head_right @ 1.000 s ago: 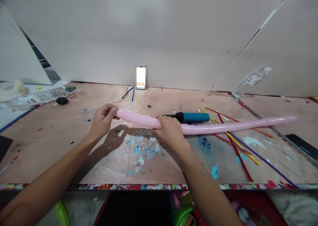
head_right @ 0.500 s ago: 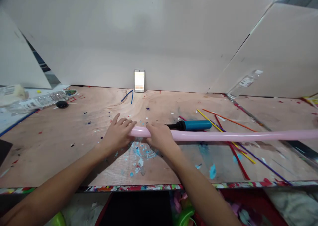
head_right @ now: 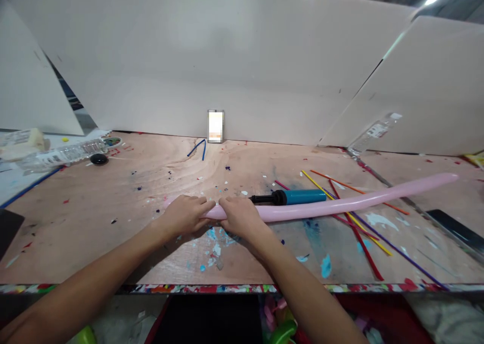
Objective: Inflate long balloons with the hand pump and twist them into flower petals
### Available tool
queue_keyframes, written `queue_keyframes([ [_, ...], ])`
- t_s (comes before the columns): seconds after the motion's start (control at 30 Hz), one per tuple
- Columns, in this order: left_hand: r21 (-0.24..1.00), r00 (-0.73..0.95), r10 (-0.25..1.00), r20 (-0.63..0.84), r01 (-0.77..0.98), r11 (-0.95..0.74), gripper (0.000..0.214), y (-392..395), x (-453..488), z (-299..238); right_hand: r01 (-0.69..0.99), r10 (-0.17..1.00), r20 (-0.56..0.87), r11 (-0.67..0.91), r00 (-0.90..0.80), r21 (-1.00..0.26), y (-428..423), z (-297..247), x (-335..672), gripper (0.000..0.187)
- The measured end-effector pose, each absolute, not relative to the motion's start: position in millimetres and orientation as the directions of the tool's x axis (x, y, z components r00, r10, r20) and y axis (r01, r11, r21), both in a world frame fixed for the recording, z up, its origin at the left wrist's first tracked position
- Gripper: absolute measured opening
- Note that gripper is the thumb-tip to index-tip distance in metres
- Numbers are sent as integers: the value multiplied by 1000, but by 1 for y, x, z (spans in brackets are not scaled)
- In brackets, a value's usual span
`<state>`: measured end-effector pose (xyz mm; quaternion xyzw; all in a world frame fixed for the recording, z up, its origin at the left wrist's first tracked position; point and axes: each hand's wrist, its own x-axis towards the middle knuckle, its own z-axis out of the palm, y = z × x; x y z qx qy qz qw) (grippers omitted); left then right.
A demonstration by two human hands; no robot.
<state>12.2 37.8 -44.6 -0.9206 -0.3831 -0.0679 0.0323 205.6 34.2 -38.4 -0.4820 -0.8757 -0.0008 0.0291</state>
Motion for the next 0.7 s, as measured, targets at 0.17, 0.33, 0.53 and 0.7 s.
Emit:
queue_keyframes([
  [0.17, 87, 698, 711, 86, 706, -703, 24, 34, 10, -41, 821, 821, 53, 570, -569, -15, 34, -43, 202, 16],
  [0.33, 311, 676, 735, 57, 687, -656, 26, 34, 9, -36, 798, 794, 88, 603, -601, 13, 34, -46, 200, 13],
  [0.53, 732, 605, 796, -30, 555, -394, 30, 38, 7, -32, 736, 713, 186, 667, -676, 116, 44, -40, 203, 19],
  [0.7, 913, 652, 687, -321, 405, 41, 26, 38, -1, -32, 670, 622, 254, 706, -741, 228, 53, -36, 196, 12],
])
